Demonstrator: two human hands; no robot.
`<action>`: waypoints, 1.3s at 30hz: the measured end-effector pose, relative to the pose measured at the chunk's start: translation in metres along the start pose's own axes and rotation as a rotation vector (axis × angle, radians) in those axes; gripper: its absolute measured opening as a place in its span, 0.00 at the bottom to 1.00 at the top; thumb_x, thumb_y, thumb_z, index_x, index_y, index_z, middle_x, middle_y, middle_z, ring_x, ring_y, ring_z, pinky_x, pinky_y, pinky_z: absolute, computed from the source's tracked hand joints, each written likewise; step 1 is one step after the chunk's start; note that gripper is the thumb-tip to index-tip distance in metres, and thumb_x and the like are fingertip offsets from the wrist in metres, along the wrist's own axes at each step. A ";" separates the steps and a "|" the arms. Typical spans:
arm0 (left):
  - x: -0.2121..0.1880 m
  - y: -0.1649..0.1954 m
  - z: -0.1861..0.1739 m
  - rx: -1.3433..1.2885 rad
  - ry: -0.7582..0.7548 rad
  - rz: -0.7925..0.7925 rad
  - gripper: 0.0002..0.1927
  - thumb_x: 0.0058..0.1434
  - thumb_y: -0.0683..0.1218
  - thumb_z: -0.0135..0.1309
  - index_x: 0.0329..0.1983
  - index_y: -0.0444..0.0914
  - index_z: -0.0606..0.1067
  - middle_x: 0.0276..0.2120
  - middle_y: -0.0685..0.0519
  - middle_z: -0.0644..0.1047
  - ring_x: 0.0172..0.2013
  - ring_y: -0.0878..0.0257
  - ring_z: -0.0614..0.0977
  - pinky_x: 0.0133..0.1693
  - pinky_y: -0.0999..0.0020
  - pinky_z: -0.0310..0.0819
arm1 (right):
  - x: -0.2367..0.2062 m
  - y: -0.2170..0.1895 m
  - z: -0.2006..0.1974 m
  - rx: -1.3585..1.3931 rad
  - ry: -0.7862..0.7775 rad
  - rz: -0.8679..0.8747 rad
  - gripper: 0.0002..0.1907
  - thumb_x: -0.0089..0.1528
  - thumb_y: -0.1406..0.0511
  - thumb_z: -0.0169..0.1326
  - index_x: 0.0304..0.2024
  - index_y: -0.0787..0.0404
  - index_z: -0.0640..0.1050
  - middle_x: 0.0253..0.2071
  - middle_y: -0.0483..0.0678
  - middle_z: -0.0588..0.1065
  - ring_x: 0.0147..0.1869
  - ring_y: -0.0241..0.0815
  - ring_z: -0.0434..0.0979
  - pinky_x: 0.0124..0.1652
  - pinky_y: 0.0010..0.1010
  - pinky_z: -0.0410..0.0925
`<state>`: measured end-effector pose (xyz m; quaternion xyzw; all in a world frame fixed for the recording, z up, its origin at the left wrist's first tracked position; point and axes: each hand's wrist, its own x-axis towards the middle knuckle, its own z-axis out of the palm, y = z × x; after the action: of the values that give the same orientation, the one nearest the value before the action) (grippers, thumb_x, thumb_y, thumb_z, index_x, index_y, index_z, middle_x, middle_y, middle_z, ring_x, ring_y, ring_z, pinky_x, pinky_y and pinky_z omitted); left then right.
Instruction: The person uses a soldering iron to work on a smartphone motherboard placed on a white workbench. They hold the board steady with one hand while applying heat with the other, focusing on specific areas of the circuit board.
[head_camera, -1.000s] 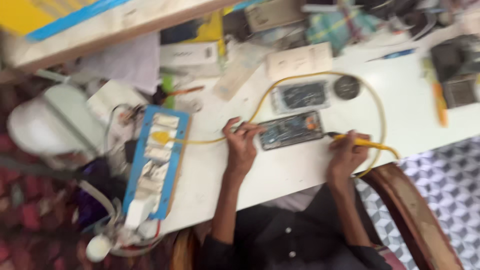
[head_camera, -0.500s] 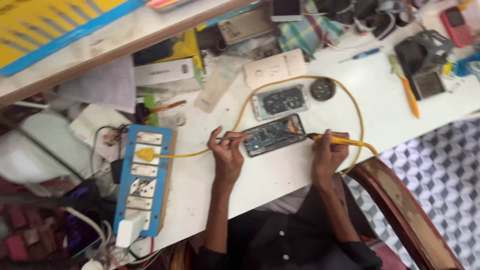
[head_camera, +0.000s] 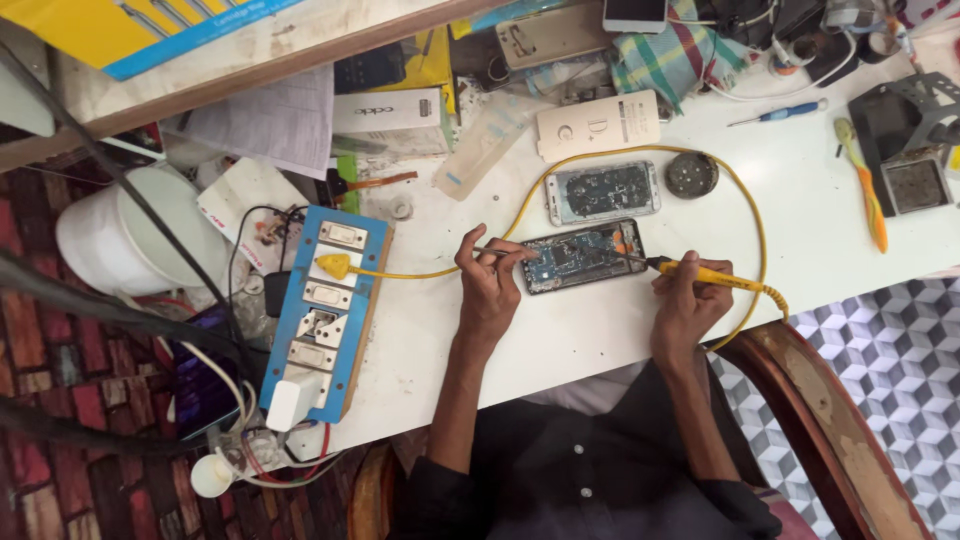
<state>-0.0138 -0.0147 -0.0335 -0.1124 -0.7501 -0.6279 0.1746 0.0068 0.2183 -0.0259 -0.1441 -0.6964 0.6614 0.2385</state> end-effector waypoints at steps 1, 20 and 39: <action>0.000 0.000 0.000 0.004 -0.009 0.005 0.26 0.72 0.29 0.40 0.66 0.37 0.46 0.39 0.44 0.79 0.40 0.56 0.84 0.51 0.63 0.78 | 0.000 0.000 0.000 0.007 -0.008 -0.011 0.11 0.77 0.64 0.48 0.41 0.63 0.66 0.27 0.49 0.73 0.28 0.33 0.71 0.32 0.23 0.66; 0.000 0.005 -0.001 0.057 -0.002 0.034 0.22 0.71 0.28 0.39 0.61 0.36 0.47 0.38 0.44 0.80 0.41 0.55 0.83 0.52 0.62 0.75 | 0.003 0.006 -0.001 0.053 -0.037 0.024 0.12 0.78 0.63 0.47 0.43 0.65 0.66 0.29 0.50 0.74 0.29 0.35 0.74 0.33 0.24 0.69; 0.007 0.012 -0.005 0.682 0.004 0.374 0.25 0.69 0.31 0.44 0.58 0.54 0.57 0.33 0.50 0.79 0.39 0.57 0.84 0.51 0.60 0.73 | -0.001 0.011 -0.001 0.018 0.015 -0.052 0.11 0.78 0.64 0.45 0.44 0.65 0.67 0.30 0.50 0.74 0.30 0.36 0.72 0.35 0.25 0.69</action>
<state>-0.0146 -0.0172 -0.0189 -0.1815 -0.8820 -0.2999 0.3150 0.0070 0.2194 -0.0367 -0.1287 -0.6920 0.6602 0.2620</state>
